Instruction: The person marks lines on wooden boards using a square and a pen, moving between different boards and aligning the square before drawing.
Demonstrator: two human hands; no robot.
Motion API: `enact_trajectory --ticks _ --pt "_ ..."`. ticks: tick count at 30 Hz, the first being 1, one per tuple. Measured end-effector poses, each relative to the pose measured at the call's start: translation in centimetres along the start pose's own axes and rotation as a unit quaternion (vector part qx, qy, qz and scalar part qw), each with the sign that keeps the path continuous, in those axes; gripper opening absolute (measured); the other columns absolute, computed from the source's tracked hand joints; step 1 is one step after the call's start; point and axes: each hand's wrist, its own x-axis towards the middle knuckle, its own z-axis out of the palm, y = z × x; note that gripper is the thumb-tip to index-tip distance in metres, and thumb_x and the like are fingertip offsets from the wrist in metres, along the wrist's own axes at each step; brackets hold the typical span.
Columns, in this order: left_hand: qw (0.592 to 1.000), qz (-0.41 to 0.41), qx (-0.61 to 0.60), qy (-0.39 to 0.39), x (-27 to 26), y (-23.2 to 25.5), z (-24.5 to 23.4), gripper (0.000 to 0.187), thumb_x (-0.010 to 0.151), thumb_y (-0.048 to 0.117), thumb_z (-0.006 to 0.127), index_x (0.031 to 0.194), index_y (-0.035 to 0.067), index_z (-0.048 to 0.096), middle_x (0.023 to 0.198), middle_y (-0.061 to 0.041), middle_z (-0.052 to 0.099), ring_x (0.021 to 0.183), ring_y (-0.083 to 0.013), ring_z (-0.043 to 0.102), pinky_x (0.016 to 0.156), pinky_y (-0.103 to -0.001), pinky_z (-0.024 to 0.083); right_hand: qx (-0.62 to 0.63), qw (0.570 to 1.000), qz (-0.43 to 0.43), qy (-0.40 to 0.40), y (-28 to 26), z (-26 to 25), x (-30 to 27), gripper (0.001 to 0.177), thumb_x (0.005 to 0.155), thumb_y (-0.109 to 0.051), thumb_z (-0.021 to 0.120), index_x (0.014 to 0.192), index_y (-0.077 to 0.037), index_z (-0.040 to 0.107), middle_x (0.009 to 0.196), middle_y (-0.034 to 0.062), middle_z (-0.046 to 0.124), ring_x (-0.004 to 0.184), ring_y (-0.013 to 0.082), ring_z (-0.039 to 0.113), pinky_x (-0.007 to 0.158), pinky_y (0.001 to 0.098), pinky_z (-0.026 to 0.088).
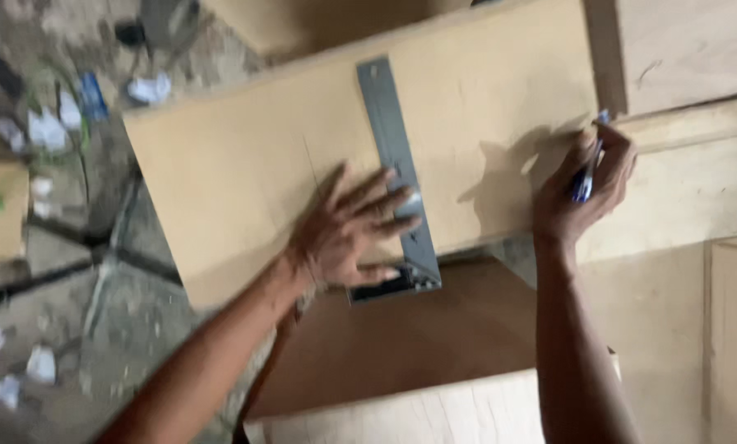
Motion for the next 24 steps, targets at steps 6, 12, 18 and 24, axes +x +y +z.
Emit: enact_trajectory --ticks 6,12,18,24 --pt "0.999 -0.005 0.009 -0.031 0.0 -0.3 -0.1 0.084 0.092 0.084 0.040 0.159 0.037 0.018 0.167 0.002 0.011 0.157 -0.0297 0.012 0.122 -0.070 0.012 -0.026 1.000 0.013 0.002 -0.8 0.4 0.3 0.049 0.112 -0.044 0.040 0.097 -0.001 0.058 0.096 0.0139 0.067 0.087 0.0331 0.057 0.074 0.0455 0.044" --pt "1.000 -0.005 -0.009 -0.021 -0.1 -0.4 0.0 0.081 0.093 0.080 0.044 0.159 0.035 0.025 0.167 0.000 0.019 0.155 -0.0309 0.016 0.120 -0.070 0.012 -0.026 0.999 -0.025 -0.006 -0.9 0.5 0.2 0.044 0.113 -0.035 0.041 0.105 0.004 0.059 0.098 0.0200 0.065 0.090 0.0391 0.058 0.077 0.0483 0.045" --pt "1.000 -0.004 -0.007 -0.022 -0.1 -0.4 0.0 0.086 0.091 0.081 0.054 0.159 0.035 0.027 0.166 0.000 0.018 0.154 -0.0311 0.014 0.119 -0.069 0.013 -0.041 0.999 -0.005 -0.013 -1.4 0.5 0.2 0.040 0.112 -0.035 0.041 0.103 0.000 0.058 0.094 0.0146 0.062 0.089 0.0349 0.057 0.077 0.0466 0.045" --pt "0.999 -0.004 -0.039 0.012 -0.3 -0.6 0.3 0.078 0.094 0.076 0.046 0.157 0.035 0.031 0.165 0.002 0.023 0.154 -0.0295 0.019 0.120 -0.067 0.013 0.089 0.996 -0.009 0.007 -2.0 0.7 -0.5 0.033 0.112 -0.028 0.045 0.113 0.003 0.055 0.100 0.0226 0.065 0.096 0.0352 0.065 0.084 0.0435 0.051"
